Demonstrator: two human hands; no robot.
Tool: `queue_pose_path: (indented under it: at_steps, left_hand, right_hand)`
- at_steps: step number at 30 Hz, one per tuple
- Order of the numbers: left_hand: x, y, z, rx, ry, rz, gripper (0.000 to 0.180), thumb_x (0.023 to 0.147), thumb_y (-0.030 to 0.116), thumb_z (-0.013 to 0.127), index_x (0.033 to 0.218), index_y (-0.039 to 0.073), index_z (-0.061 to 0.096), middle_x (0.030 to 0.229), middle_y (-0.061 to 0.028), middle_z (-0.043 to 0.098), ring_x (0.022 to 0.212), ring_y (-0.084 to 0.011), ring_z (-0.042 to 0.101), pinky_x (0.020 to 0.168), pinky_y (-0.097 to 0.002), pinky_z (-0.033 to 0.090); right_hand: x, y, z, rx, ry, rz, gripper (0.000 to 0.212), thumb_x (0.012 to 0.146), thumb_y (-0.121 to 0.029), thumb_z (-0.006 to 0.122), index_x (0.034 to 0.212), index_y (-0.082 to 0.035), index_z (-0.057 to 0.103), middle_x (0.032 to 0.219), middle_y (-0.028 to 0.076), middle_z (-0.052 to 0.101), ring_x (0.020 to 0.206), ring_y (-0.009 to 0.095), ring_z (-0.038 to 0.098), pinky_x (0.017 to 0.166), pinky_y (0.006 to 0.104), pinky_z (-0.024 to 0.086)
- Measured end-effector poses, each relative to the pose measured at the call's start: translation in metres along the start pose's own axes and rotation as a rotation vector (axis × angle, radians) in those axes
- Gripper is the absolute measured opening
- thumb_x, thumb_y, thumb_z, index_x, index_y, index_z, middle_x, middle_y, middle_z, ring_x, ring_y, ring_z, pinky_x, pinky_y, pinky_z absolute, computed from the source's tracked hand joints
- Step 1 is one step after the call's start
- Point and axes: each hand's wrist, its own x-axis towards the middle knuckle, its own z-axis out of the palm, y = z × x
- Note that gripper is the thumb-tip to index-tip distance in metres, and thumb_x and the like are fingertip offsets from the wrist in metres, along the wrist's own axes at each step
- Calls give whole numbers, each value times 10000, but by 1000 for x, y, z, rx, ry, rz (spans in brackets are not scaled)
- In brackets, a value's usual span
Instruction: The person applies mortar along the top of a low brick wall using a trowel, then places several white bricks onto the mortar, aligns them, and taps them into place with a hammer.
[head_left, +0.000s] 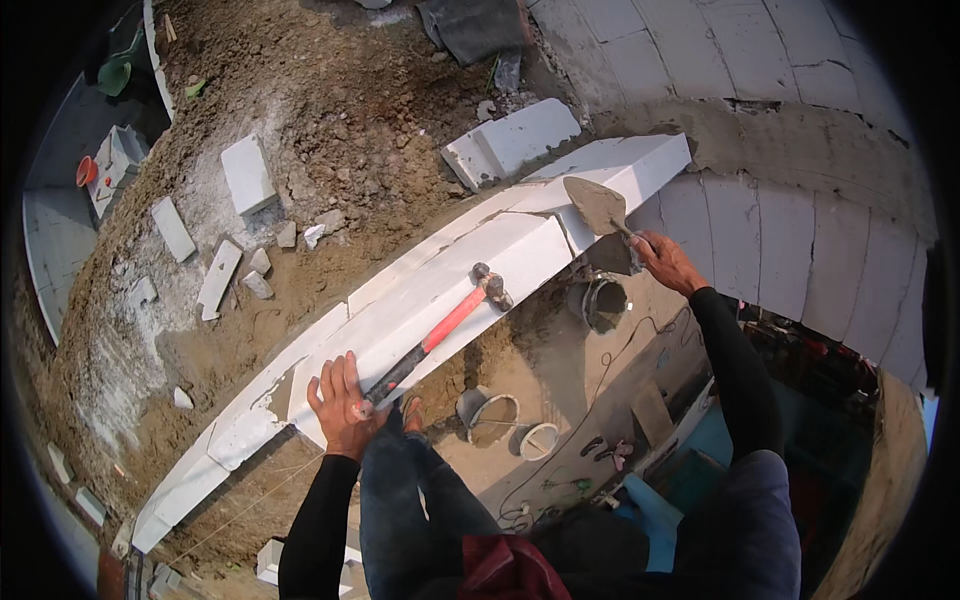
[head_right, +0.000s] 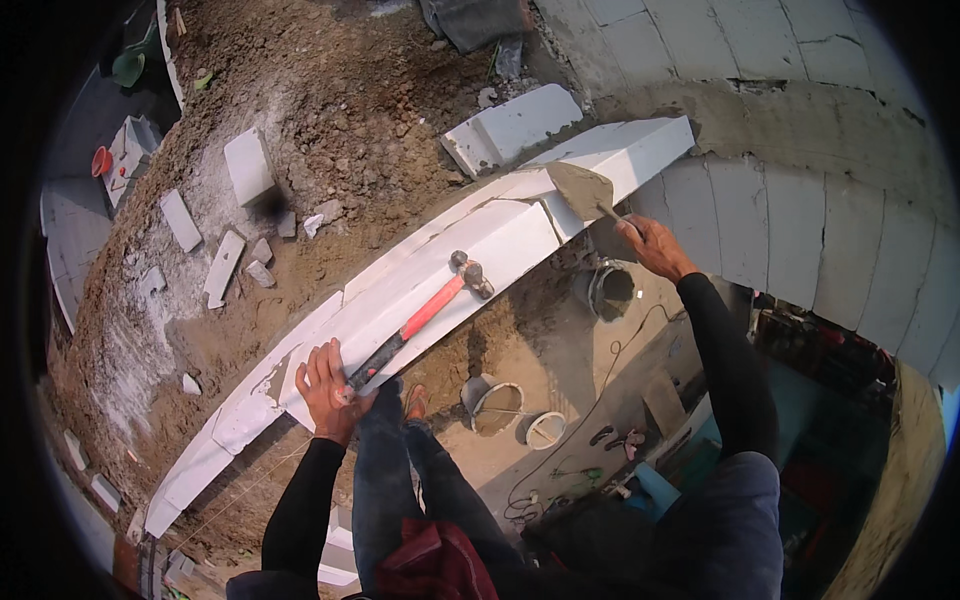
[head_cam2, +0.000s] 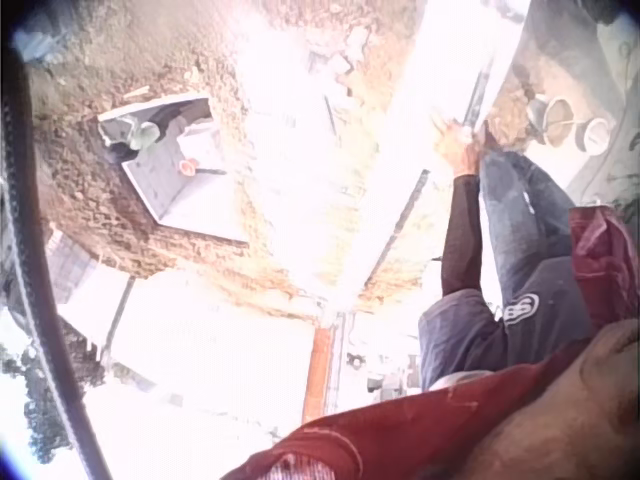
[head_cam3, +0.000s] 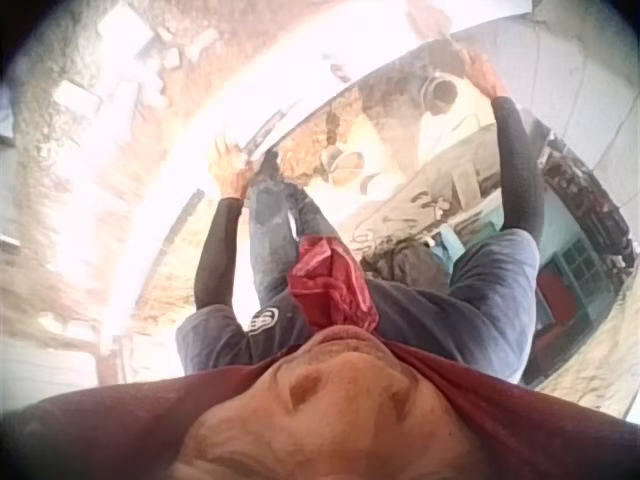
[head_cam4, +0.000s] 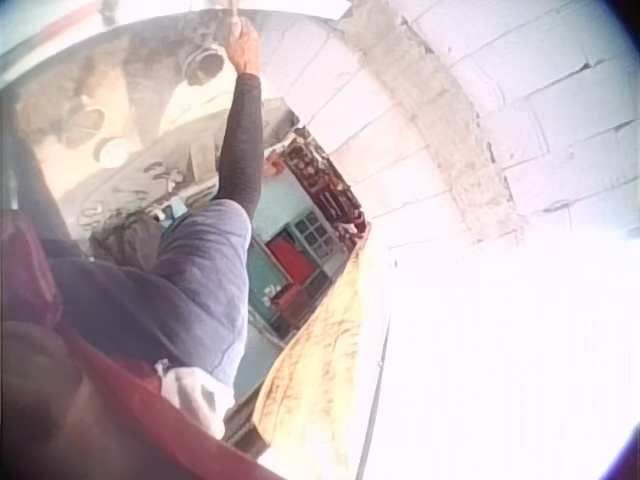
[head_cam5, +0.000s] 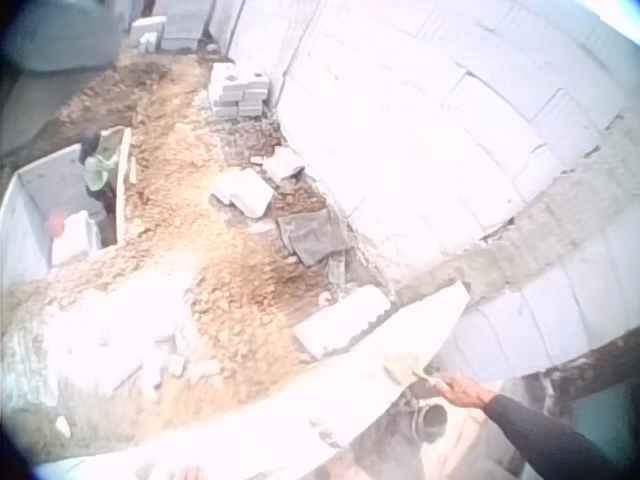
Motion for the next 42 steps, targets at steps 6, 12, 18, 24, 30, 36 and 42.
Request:
queue_pose_path:
  at_steps: [6, 12, 18, 24, 30, 36, 42]
  left_hand:
    - [3, 4, 0, 34, -28, 2, 1152, 682, 528, 858, 1585, 36, 339, 1460, -168, 510, 1418, -350, 446, 1182, -543, 233]
    - [5, 4, -1, 65, 14, 30, 1162, 678, 542, 853, 1584, 25, 341, 1442, -162, 516, 1391, -347, 460, 1170, -533, 248]
    - [3, -1, -3, 108, 49, 35, 1194, 641, 524, 870, 1591, 34, 340, 1377, -174, 541, 1305, -365, 502, 1141, -528, 297]
    - [5, 8, 0, 149, 92, 54, 1230, 583, 504, 917, 1581, 45, 363, 1365, -165, 551, 1270, -364, 513, 1126, -525, 320]
    - [4, 20, 12, 101, 131, 94, 1225, 565, 499, 929, 1571, 50, 394, 1381, -161, 548, 1273, -361, 511, 1115, -508, 327]
    - [3, 12, -3, 128, 162, 90, 1181, 605, 510, 928, 1561, 45, 412, 1339, -151, 564, 1260, -353, 518, 1114, -499, 328]
    - [2, 3, 1, 212, 214, 133, 1219, 636, 614, 896, 1576, 21, 394, 1397, -163, 555, 1297, -338, 512, 1131, -508, 321]
  right_hand:
    - [-11, 28, 81, 427, 44, 95, 509, 1098, -464, 456, 1153, -3, 665, 840, 88, 627, 783, 184, 599, 758, 360, 503]
    - [-39, 8, 159, 379, 209, -90, 550, 1103, -500, 387, 1038, -16, 641, 798, 105, 608, 673, 177, 592, 668, 374, 483]
    - [-86, -25, 159, 638, -29, 85, 541, 1109, -446, 361, 1020, 19, 623, 874, 240, 662, 829, 423, 653, 809, 501, 492]
    - [-67, -11, 195, 510, 218, -120, 539, 1107, -415, 344, 990, 15, 647, 733, 189, 638, 659, 322, 669, 695, 471, 534]
    - [-58, 4, 200, 546, 310, -35, 533, 1106, -410, 355, 1000, 38, 624, 742, 221, 646, 572, 362, 635, 668, 494, 542]
    - [-66, -42, 185, 795, 226, -27, 536, 1113, -414, 347, 897, 10, 593, 648, 162, 610, 585, 315, 664, 627, 464, 587]
    - [-95, -52, 201, 882, -32, -24, 507, 1098, -395, 367, 880, 13, 575, 700, 114, 604, 564, 248, 621, 581, 444, 545]
